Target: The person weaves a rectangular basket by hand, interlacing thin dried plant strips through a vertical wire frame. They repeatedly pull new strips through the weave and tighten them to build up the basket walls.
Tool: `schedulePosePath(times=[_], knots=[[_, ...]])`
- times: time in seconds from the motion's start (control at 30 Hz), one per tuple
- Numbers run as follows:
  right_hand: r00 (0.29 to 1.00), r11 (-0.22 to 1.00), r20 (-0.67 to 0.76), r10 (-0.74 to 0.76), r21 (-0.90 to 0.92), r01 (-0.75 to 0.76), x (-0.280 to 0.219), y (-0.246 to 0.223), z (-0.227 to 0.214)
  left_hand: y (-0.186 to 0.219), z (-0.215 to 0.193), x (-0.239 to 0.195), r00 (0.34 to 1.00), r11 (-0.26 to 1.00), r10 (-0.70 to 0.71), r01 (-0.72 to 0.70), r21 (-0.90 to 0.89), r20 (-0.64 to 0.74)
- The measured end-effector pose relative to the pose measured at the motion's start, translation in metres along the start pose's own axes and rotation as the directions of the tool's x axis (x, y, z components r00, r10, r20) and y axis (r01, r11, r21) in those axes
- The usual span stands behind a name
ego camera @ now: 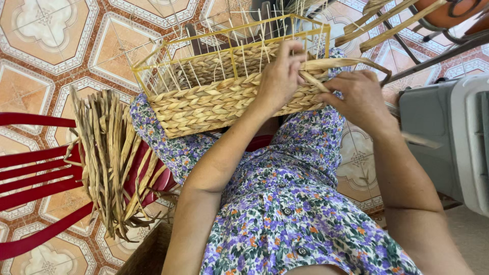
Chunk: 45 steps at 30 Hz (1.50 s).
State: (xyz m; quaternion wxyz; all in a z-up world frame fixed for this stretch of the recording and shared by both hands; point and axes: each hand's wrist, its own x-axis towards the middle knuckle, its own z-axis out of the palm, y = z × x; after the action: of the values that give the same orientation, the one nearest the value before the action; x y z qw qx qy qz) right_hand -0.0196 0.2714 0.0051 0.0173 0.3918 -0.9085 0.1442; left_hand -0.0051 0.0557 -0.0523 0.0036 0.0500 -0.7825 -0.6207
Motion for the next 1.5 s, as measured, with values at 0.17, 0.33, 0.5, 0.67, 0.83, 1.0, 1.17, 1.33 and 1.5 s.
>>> schedulePosePath(times=[0.17,0.33,0.5,0.67,0.83,1.0,1.17,1.33,1.5], knots=[[0.996,0.987,-0.093,0.006,-0.156,-0.020,0.008,0.008,-0.023,-0.008,0.001,0.013,0.947,0.954,0.113,-0.188,0.234,0.300],[0.950,0.990,-0.279,-0.137,-0.062,0.124,0.023,-0.001,-0.018,-0.022,0.030,0.029,0.945,0.813,0.318,-0.311,0.492,0.072],[0.983,0.999,-0.181,0.041,-0.001,-0.042,0.046,0.011,0.008,-0.024,0.018,0.026,0.965,0.903,0.237,-0.260,0.343,0.108],[0.894,0.779,-0.054,0.446,0.515,-0.357,0.056,0.023,0.037,-0.001,-0.010,0.025,0.954,0.999,0.028,-0.032,0.008,0.299],[0.940,0.798,-0.220,0.260,0.597,-0.081,0.038,0.004,0.033,0.012,0.002,0.038,0.976,0.965,0.018,-0.074,0.253,0.215],[0.937,0.997,-0.341,0.075,-0.005,-0.082,0.032,0.000,-0.011,0.011,0.015,0.043,0.957,0.760,0.105,-0.251,0.600,0.269],[0.949,0.964,-0.302,-0.090,-0.267,0.006,0.030,0.027,-0.021,0.015,-0.003,0.034,0.940,0.953,-0.036,-0.070,0.294,0.340],[0.899,0.892,0.232,0.371,0.180,-0.415,0.028,0.067,0.020,0.012,0.003,0.030,0.988,0.979,0.000,-0.032,0.202,0.156],[0.939,0.901,-0.069,0.337,0.313,-0.300,0.012,0.070,0.032,-0.001,0.004,0.014,0.990,0.991,0.134,-0.135,-0.021,-0.045]])
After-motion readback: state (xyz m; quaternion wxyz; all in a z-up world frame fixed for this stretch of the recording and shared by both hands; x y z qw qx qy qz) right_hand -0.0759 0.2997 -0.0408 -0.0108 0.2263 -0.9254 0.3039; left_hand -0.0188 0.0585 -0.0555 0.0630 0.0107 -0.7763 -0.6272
